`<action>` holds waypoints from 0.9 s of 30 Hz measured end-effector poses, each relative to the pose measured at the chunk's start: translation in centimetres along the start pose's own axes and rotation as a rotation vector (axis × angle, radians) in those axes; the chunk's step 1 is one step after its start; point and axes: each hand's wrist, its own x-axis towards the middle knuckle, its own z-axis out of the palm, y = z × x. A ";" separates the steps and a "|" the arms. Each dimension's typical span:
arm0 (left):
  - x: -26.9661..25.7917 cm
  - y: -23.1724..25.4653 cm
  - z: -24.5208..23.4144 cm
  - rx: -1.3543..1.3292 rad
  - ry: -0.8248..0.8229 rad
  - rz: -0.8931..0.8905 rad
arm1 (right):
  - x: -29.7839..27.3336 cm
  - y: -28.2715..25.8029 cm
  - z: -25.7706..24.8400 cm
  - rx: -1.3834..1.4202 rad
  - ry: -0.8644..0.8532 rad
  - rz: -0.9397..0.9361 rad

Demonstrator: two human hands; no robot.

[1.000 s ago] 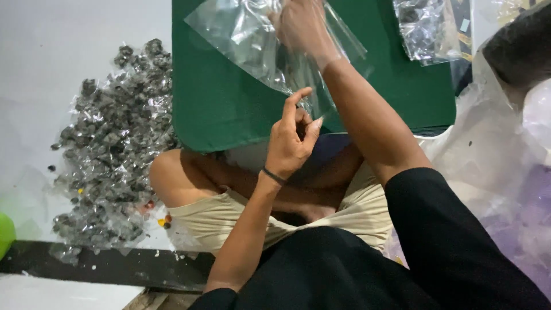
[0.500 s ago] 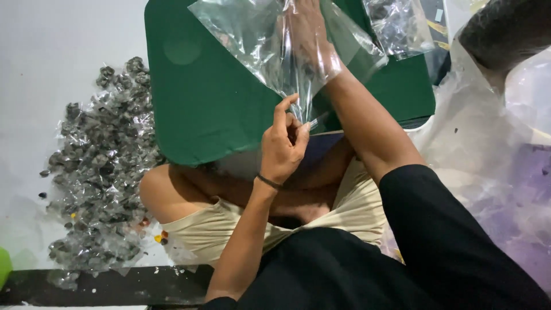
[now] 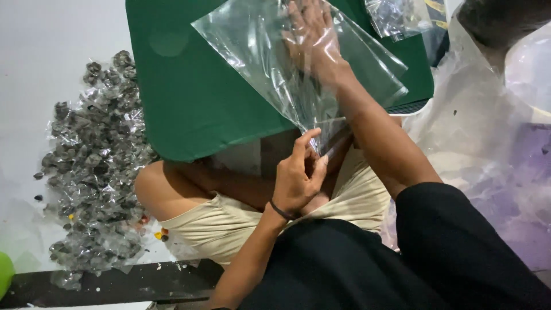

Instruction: The person places small food items into small plastic bags by hand and then puts the smaller bags into a larger plastic bag on a green surface.

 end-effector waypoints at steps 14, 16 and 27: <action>-0.8 -0.8 -0.2 -0.030 0.006 -0.006 | 0.3 -1.9 -1.0 0.088 -0.048 0.027; -0.9 -0.4 -0.3 -0.035 0.007 -0.009 | 0.7 -1.8 -0.6 0.091 -0.090 0.021; -0.6 0.0 -0.4 0.008 0.017 0.003 | 2.1 -0.5 2.1 0.149 -0.048 -0.038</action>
